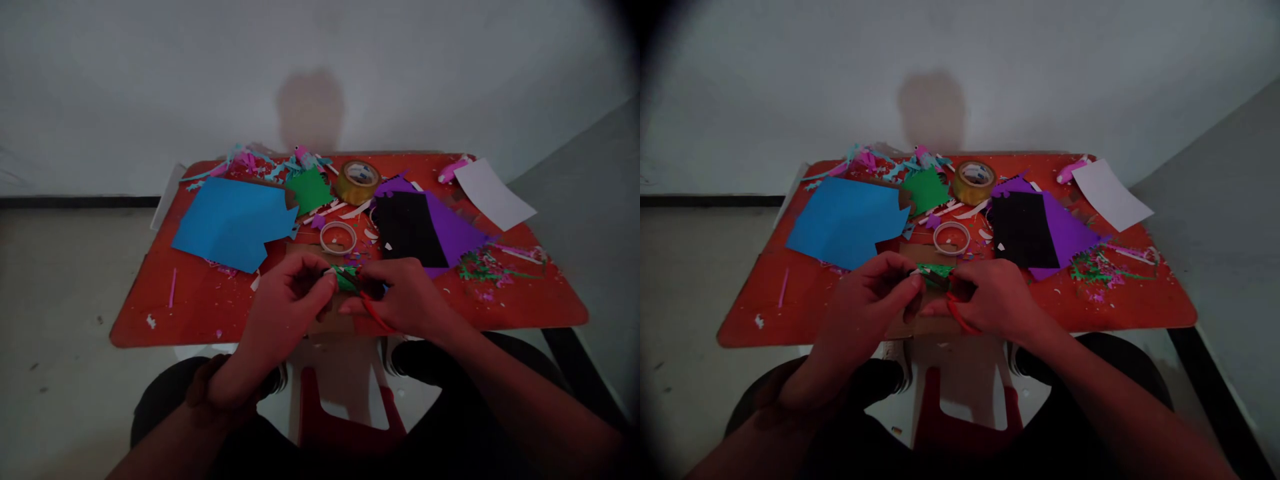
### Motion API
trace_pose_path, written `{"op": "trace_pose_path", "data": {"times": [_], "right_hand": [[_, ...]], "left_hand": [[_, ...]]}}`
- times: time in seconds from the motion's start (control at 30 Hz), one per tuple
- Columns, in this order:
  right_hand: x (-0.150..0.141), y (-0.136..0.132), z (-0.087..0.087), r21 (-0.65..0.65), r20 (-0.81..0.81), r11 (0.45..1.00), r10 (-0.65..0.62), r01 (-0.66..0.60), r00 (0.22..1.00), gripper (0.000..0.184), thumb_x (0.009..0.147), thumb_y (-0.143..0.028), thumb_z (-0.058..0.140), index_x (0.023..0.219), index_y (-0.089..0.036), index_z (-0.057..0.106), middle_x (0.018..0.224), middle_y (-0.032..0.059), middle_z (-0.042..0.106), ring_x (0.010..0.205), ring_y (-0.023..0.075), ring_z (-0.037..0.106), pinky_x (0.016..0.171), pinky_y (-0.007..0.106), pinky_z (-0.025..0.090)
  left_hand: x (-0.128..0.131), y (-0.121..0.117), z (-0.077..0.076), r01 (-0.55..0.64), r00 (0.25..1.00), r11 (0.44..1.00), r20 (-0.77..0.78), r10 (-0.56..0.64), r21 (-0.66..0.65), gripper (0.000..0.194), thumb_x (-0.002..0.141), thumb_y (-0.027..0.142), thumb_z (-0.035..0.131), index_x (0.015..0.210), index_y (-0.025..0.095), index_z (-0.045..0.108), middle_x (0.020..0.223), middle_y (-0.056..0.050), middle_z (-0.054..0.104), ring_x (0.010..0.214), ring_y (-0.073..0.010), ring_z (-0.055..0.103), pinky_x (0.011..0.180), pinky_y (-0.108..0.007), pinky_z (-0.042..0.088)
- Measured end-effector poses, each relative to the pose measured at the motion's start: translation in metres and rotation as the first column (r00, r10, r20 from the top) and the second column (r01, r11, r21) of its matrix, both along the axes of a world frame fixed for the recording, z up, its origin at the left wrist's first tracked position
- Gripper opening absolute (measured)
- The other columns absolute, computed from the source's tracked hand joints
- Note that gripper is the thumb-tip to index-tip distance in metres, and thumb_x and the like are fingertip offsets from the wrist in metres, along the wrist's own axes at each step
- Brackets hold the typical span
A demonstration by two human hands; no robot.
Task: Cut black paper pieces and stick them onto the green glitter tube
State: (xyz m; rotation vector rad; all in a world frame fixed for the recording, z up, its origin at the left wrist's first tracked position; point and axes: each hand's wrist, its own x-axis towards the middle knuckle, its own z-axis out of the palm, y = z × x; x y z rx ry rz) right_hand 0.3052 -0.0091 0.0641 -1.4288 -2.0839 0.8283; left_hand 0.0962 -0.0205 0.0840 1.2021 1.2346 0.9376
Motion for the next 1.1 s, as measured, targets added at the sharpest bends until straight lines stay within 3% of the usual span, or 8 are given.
{"op": "trace_pose_path", "data": {"times": [0.23,0.47,0.83,1.0,1.1], "right_hand": [[-0.001,0.000,-0.003,0.027,0.015,0.999,0.023,-0.024,1.000,0.076,0.085,-0.088,0.063,0.058,-0.020,0.045,0.054,-0.0051,0.040,0.054,0.0089,0.031,0.052,0.027,0.020],[-0.002,-0.001,-0.002,-0.012,-0.012,0.999,0.037,-0.037,0.999,0.079,0.084,-0.090,0.062,0.055,-0.019,0.046,0.052,-0.0056,0.036,0.054,0.0086,0.028,0.051,0.027,0.019],[-0.002,-0.001,-0.010,0.039,-0.034,0.999,0.025,-0.023,0.999,0.079,0.086,-0.086,0.065,0.052,-0.018,0.045,0.050,-0.0059,0.033,0.053,0.0081,0.027,0.050,0.027,0.018],[0.009,0.006,-0.003,0.006,-0.027,0.999,-0.036,0.037,0.999,0.074,0.089,-0.082,0.065,0.054,-0.020,0.048,0.050,-0.0038,0.039,0.053,0.0097,0.033,0.050,0.029,0.020],[0.031,0.022,0.004,0.052,0.171,0.983,-0.183,0.177,0.968,0.059,0.092,-0.073,0.067,0.065,-0.021,0.058,0.057,0.0002,0.053,0.056,0.0137,0.044,0.054,0.029,0.028]], "left_hand": [[0.002,-0.001,0.003,0.004,1.000,0.999,0.008,-0.004,-0.038,0.011,0.084,0.025,0.076,0.087,0.018,0.068,0.063,0.004,0.066,0.052,-0.0080,0.057,0.050,-0.019,0.046],[0.000,0.000,0.001,0.001,1.000,0.999,-0.005,-0.001,-0.045,0.013,0.084,0.026,0.078,0.085,0.018,0.067,0.064,0.005,0.065,0.051,-0.0075,0.056,0.049,-0.019,0.046],[0.000,0.000,0.005,0.009,0.998,0.998,0.059,-0.005,-0.063,0.018,0.088,0.029,0.077,0.081,0.019,0.064,0.060,0.005,0.064,0.050,-0.0079,0.057,0.050,-0.018,0.046],[-0.003,0.002,0.000,0.006,0.997,0.998,0.077,-0.001,-0.057,0.020,0.090,0.028,0.078,0.080,0.019,0.063,0.063,0.004,0.065,0.052,-0.0080,0.056,0.049,-0.019,0.045],[-0.004,0.002,-0.003,0.010,0.991,0.998,0.135,-0.002,-0.064,0.020,0.093,0.032,0.078,0.084,0.020,0.064,0.069,0.002,0.069,0.057,-0.0097,0.059,0.051,-0.021,0.047]]}}
